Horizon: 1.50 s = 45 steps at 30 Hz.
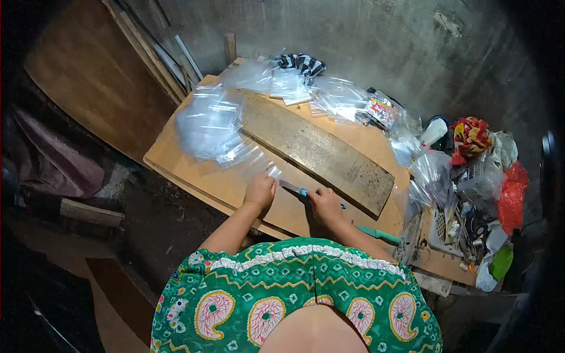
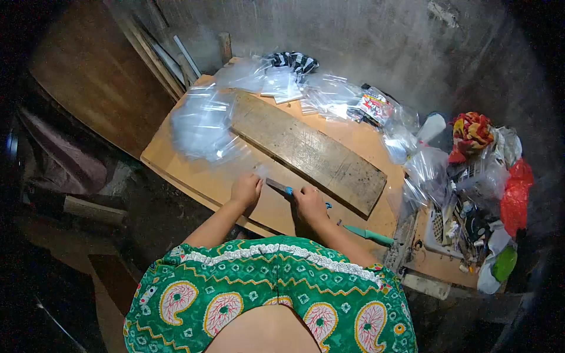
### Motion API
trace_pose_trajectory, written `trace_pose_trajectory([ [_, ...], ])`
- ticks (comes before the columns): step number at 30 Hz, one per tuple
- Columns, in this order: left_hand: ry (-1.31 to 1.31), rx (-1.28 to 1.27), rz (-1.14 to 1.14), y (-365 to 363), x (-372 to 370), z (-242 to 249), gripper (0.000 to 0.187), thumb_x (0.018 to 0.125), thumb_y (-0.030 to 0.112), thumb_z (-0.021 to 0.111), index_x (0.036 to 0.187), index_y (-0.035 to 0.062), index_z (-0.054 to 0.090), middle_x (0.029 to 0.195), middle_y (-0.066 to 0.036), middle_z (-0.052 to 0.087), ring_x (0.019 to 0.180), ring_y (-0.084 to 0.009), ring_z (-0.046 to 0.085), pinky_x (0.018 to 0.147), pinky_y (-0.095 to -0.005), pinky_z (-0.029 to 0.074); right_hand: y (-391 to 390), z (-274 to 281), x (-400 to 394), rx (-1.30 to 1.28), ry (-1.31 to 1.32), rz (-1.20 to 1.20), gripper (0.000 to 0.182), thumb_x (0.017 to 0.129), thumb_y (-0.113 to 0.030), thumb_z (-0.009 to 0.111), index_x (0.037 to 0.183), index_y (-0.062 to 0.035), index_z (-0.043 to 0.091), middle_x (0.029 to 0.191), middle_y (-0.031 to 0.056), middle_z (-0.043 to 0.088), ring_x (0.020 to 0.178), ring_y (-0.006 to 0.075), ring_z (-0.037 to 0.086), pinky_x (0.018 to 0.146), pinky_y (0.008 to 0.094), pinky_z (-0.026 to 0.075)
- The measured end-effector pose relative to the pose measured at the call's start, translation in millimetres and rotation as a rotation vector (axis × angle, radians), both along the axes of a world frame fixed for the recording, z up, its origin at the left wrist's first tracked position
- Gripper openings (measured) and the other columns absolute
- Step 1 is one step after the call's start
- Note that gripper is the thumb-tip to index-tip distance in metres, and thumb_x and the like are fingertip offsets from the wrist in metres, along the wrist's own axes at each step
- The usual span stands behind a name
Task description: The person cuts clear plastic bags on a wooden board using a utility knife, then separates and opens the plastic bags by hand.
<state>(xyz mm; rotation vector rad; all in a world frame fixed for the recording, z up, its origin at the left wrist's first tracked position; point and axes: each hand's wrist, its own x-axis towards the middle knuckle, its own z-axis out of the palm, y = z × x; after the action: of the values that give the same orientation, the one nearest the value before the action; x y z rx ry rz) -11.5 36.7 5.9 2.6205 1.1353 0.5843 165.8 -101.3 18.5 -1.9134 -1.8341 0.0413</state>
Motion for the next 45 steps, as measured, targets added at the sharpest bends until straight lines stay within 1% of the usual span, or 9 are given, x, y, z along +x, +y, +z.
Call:
trace_pose_trajectory([
  [6, 0.013, -0.033, -0.122, -14, 7, 2, 0.017, 0.074, 0.02, 0.058, 0.067, 0.005, 0.057, 0.073, -0.01, 0.054, 0.075, -0.0287, 0.053, 0.068, -0.0403, 0.043, -7, -13, -5, -0.07, -0.057, -0.029, 0.012, 0.075, -0.014, 0.057, 0.086, -0.01, 0.059, 0.068, 0.011, 0.051, 0.061, 0.0302, 0.053, 0.053, 0.0408, 0.042],
  [9, -0.023, -0.161, -0.063, -9, 8, 0, 0.03, 0.076, 0.029, 0.057, 0.095, 0.0065, 0.059, 0.101, -0.014, 0.054, 0.101, -0.0305, 0.048, 0.084, -0.0416, 0.039, -13, -15, -5, -0.089, -0.045, -0.021, 0.01, 0.075, -0.013, 0.055, 0.084, -0.01, 0.057, 0.07, 0.0117, 0.05, 0.061, 0.0306, 0.053, 0.052, 0.0415, 0.043],
  [11, 0.279, 0.063, 0.153, -11, 11, 6, 0.064, 0.077, 0.045, 0.052, 0.127, 0.0069, 0.038, 0.134, -0.015, 0.031, 0.127, -0.0307, 0.025, 0.1, -0.0462, 0.023, -12, -15, -4, -0.086, -0.017, -0.017, 0.009, 0.074, -0.012, 0.053, 0.083, -0.0102, 0.056, 0.072, 0.0123, 0.05, 0.062, 0.0308, 0.053, 0.052, 0.0422, 0.044],
  [14, 0.504, -0.209, 0.199, -4, 15, 12, 0.086, 0.075, 0.058, 0.046, 0.138, 0.007, 0.017, 0.145, -0.012, 0.009, 0.133, -0.0287, 0.005, 0.104, -0.05, 0.009, 3, -19, -3, -0.101, -0.029, -0.001, 0.009, 0.076, -0.014, 0.055, 0.083, -0.0091, 0.057, 0.068, 0.0121, 0.051, 0.062, 0.0311, 0.053, 0.053, 0.0416, 0.043],
  [38, 0.481, -0.165, 0.074, -64, 6, 13, 0.093, 0.072, 0.062, 0.046, 0.135, -0.0005, 0.019, 0.143, -0.018, 0.01, 0.132, -0.0349, 0.006, 0.105, -0.0487, 0.007, 55, -10, -2, -0.188, -0.092, 0.1, 0.014, 0.079, -0.014, 0.048, 0.09, -0.0091, 0.055, 0.077, 0.0121, 0.05, 0.074, 0.03, 0.054, 0.057, 0.0407, 0.048],
  [40, 0.606, -0.339, -0.049, -82, 4, 29, 0.098, 0.072, 0.063, 0.046, 0.136, -0.0033, 0.013, 0.143, -0.021, 0.007, 0.132, -0.0374, 0.003, 0.104, -0.0497, 0.008, 55, -8, -3, -0.221, -0.092, 0.083, 0.014, 0.079, -0.014, 0.048, 0.09, -0.0092, 0.055, 0.077, 0.0119, 0.05, 0.074, 0.0301, 0.054, 0.057, 0.0405, 0.048],
  [42, 0.531, -0.172, -0.109, -92, 0, 20, 0.091, 0.075, 0.062, 0.044, 0.133, -0.0049, 0.021, 0.139, -0.025, 0.015, 0.129, -0.0419, 0.013, 0.102, -0.0483, 0.019, 53, -7, -2, -0.166, -0.092, 0.086, 0.012, 0.078, -0.015, 0.05, 0.088, -0.0104, 0.056, 0.075, 0.0107, 0.049, 0.071, 0.0287, 0.053, 0.055, 0.0395, 0.047],
  [44, 0.553, -0.414, -0.306, -92, -1, 41, 0.079, 0.078, 0.059, 0.043, 0.126, -0.0037, 0.035, 0.135, -0.025, 0.023, 0.123, -0.0435, 0.024, 0.095, -0.0472, 0.033, 52, -11, -1, -0.112, -0.103, 0.084, 0.011, 0.077, -0.015, 0.053, 0.087, -0.0117, 0.057, 0.072, 0.0096, 0.048, 0.069, 0.0273, 0.052, 0.053, 0.0385, 0.046],
  [45, 0.375, -0.44, -0.265, -89, -1, 49, 0.06, 0.081, 0.053, 0.042, 0.108, 0.0005, 0.053, 0.118, -0.024, 0.046, 0.106, -0.0383, 0.046, 0.079, -0.0452, 0.044, 51, -13, -1, -0.111, -0.103, 0.075, 0.012, 0.077, -0.016, 0.053, 0.088, -0.0121, 0.057, 0.072, 0.0095, 0.048, 0.069, 0.0276, 0.052, 0.054, 0.0388, 0.046],
])
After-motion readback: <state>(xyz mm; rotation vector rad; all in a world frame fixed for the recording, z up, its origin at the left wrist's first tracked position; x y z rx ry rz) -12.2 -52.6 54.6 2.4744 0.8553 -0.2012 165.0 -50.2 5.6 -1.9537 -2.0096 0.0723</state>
